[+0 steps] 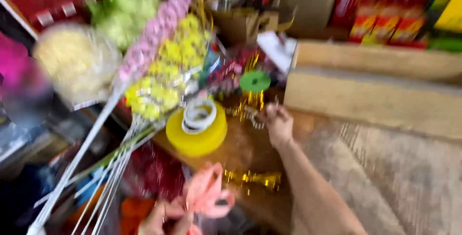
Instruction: The person is meticulously folding and looping a pink ribbon to create a decorative bow.
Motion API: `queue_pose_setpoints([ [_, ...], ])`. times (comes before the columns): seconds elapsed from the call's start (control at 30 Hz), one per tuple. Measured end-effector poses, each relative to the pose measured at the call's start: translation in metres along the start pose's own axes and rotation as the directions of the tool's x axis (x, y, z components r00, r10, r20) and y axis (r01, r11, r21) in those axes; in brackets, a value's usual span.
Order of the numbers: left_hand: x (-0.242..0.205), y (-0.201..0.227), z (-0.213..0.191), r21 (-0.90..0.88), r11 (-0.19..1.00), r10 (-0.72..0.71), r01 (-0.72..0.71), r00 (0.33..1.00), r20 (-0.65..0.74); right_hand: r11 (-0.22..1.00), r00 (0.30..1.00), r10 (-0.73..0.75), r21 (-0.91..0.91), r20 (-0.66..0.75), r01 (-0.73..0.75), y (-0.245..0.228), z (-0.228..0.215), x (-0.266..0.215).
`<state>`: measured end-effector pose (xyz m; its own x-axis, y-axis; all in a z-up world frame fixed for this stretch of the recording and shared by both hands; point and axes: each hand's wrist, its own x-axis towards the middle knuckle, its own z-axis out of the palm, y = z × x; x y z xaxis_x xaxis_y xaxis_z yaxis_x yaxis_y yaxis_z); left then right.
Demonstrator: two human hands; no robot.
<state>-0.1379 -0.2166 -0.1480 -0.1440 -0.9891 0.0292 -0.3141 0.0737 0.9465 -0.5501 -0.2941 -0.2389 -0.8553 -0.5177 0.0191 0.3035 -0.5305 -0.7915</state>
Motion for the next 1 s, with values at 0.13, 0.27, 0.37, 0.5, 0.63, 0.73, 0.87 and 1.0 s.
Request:
queue_pose_setpoints([
  [0.13, 0.022, -0.031, 0.059, -0.595, 0.78, -0.06, 0.196, 0.969, 0.24, 0.99, 0.991, 0.127, -0.063, 0.033, -0.124, -0.001, -0.004, -0.013],
  [0.27, -0.033, 0.051, 0.01, -0.195, 0.976, -0.107, 0.093, 0.992, -0.062, 0.983, 0.987, 0.136, -0.132, 0.081, -0.125, 0.004, -0.035, -0.018],
  [0.37, -0.029, 0.031, 0.006, -0.215, 0.976, -0.024, 0.036, 0.998, 0.058, 0.763, 0.922, 0.385, -0.574, 0.034, -0.298, -0.102, -0.01, -0.092],
  [0.5, -0.031, 0.049, 0.003, -0.34, 0.936, 0.139, -0.089, 0.982, 0.126, 0.53, 0.827, 0.55, -0.814, 0.118, -0.236, -0.199, -0.024, -0.117],
  [0.63, -0.016, 0.063, -0.003, -0.258, 0.941, -0.173, 0.221, 0.965, 0.195, 0.633, 0.855, 0.447, -0.769, 0.264, -0.094, -0.274, -0.048, -0.123],
  [0.73, -0.018, 0.071, -0.015, -0.407, 0.835, -0.29, 0.37, 0.925, 0.246, 0.756, 0.794, 0.441, -0.651, 0.419, -0.076, -0.312, -0.057, -0.159],
  [0.87, -0.015, 0.063, -0.052, -0.537, 0.695, -0.306, 0.479, 0.872, 0.381, 0.549, 0.477, 0.757, -0.831, 0.447, -0.092, -0.33, -0.024, -0.233],
  [1.0, -0.042, 0.101, -0.101, -0.539, 0.672, -0.35, 0.507, 0.86, 0.372, 0.49, 0.389, 0.763, -0.855, 0.516, 0.173, -0.306, 0.024, -0.286],
])
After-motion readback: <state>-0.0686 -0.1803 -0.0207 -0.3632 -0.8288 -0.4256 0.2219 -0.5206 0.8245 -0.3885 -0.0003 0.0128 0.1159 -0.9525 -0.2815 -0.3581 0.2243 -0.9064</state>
